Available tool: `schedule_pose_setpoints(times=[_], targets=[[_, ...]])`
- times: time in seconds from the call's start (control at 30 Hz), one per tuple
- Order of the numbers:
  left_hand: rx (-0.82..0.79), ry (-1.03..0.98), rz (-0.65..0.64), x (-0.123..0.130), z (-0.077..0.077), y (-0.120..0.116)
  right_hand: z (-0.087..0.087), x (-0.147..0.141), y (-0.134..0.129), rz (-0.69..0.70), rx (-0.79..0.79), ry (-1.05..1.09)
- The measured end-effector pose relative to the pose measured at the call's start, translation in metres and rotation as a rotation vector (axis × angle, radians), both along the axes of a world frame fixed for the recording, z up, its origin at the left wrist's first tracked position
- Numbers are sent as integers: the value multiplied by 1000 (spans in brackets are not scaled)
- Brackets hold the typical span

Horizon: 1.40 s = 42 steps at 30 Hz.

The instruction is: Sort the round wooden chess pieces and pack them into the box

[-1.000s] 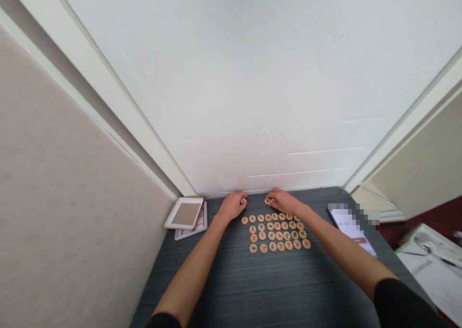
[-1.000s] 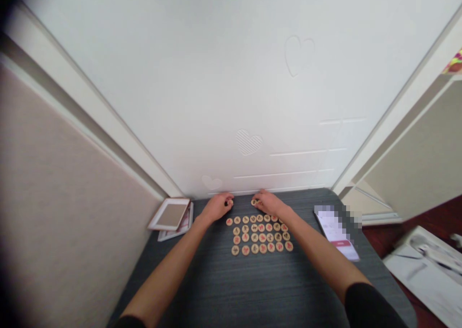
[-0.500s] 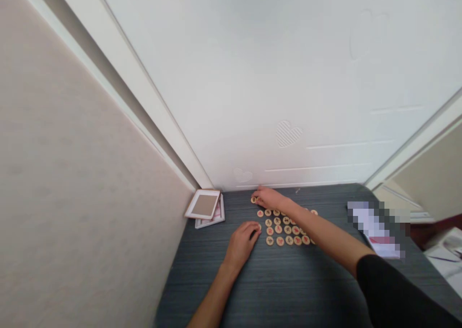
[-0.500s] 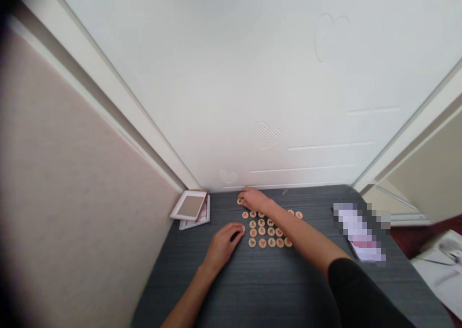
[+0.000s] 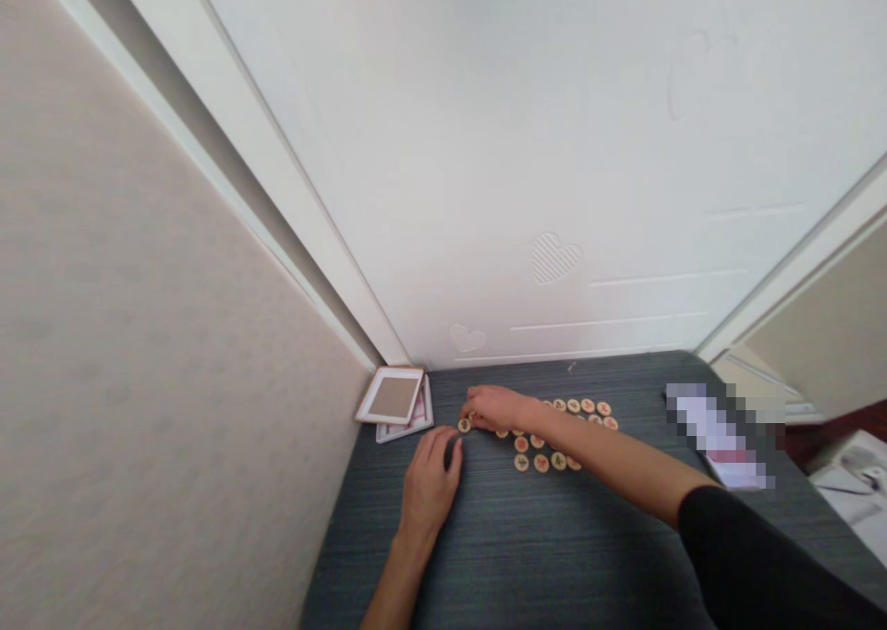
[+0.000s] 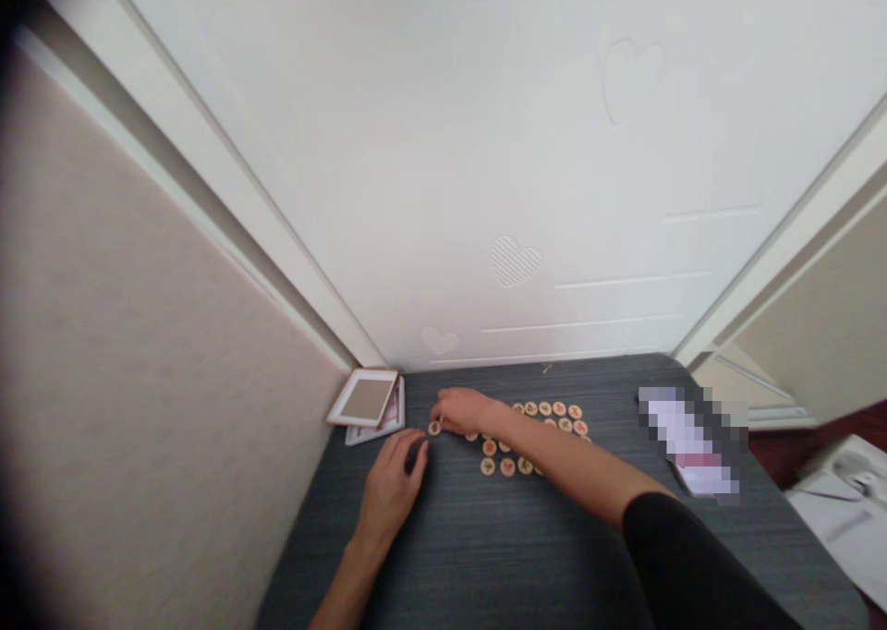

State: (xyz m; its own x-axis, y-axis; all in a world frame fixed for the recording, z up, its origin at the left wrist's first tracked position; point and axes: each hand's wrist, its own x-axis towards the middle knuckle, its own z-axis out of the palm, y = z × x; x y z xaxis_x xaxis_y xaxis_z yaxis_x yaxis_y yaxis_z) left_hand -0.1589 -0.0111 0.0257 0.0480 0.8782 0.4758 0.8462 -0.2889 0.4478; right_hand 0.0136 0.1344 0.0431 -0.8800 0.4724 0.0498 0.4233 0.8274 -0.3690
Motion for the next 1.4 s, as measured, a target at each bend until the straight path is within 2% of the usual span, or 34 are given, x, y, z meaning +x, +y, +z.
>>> schedule_pose_setpoints(times=[0.07, 0.17, 0.27, 0.37, 0.43, 0.53, 0.6, 0.67, 0.77, 0.9, 0.97, 1.07, 1.23, 1.4], targets=[[-46, 30, 11, -2, -1, -4, 4, 1, -17, 12, 12, 8], [-85, 65, -24, -1, -6, -6, 6, 12, -52, -51, 51, 29], [-91, 72, -82, 1, -12, -7, -1, 27, -95, -204, 149, 146], [-95, 97, -116, 4, -15, -12, -12, 35, -125, -240, 206, 189], [-99, 133, -118, 10, -14, -18, -16, 39, -132, -282, 207, 188], [-122, 189, -133, 28, -11, -30, -10, 48, -126, -406, 181, 227], [-148, 206, -177, 43, -10, -36, -3, 61, -121, -522, 176, 300], [-155, 197, -199, 54, -10, -38, 0, 78, -123, -574, 189, 368], [-140, 164, -156, 57, -10, -33, -7, 106, -142, -628, 210, 442], [-106, 129, -25, 42, -10, -20, -27, 126, -179, -668, 215, 455], [-108, 141, -16, 37, -11, -16, -33, 123, -193, -674, 223, 441], [-123, 162, -68, 35, -15, -17, -34, 104, -204, -616, 226, 395], [-147, 185, -155, 40, -16, -30, -36, 66, -202, -546, 179, 350], [-151, 195, -239, 45, -12, -27, -46, 51, -200, -532, 148, 324]])
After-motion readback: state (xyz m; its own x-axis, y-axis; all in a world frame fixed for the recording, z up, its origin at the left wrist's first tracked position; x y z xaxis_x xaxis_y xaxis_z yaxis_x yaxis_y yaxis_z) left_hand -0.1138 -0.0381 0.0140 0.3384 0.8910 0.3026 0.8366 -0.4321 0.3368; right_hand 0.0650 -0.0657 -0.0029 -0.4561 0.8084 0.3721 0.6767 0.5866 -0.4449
